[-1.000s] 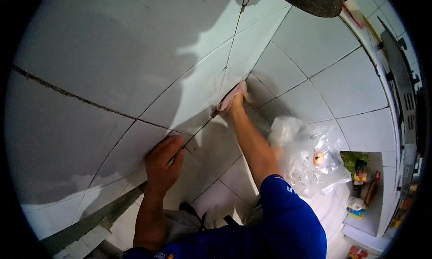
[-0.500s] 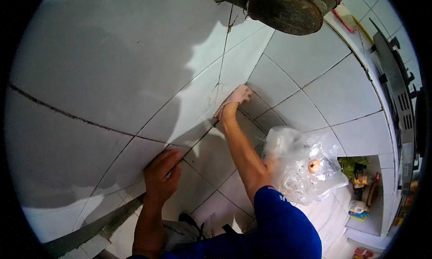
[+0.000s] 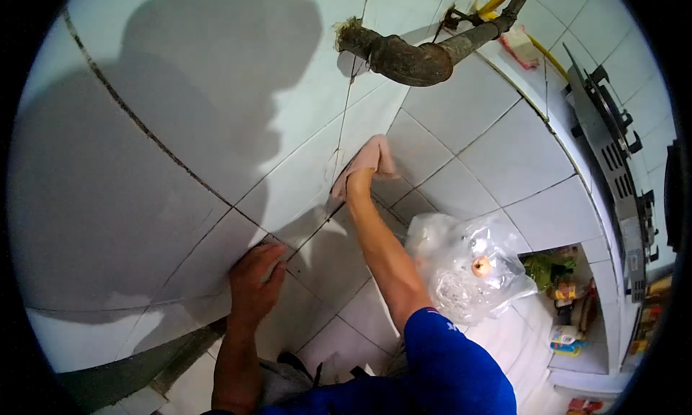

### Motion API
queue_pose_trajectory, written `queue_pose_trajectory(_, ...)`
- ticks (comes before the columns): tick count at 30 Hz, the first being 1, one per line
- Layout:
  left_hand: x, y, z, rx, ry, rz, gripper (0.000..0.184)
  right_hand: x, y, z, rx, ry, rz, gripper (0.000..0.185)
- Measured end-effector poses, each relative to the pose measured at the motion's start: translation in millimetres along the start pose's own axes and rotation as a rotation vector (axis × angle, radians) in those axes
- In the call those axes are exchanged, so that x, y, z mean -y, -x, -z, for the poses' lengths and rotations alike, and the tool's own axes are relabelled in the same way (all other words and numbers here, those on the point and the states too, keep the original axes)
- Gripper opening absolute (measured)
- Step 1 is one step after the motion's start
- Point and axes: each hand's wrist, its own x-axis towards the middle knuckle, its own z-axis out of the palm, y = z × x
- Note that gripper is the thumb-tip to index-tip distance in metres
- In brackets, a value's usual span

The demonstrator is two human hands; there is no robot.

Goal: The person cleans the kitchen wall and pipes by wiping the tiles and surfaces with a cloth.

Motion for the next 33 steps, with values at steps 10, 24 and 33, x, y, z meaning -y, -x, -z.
queue_pose_trajectory(10, -6.3, 0.6, 4.7, 0.051, 0.000, 0.111, 0.025, 25.1, -100.7, 40.7, 0.510, 0.748, -0.075, 0.043)
queue_pose_trajectory(24, -2.4, -1.2, -2.1, 0.064, -0.033, 0.069, 0.028, -44.0, 150.5, -91.1, 0.620, 0.551, 0.190, 0.055)
queue_pose_trajectory(33, -2.4, 1.0, -3.0, 0.032, -0.054, 0.058, 0.026, -60.2, 129.3, -117.9, 0.218, 0.139, -0.233, 0.053)
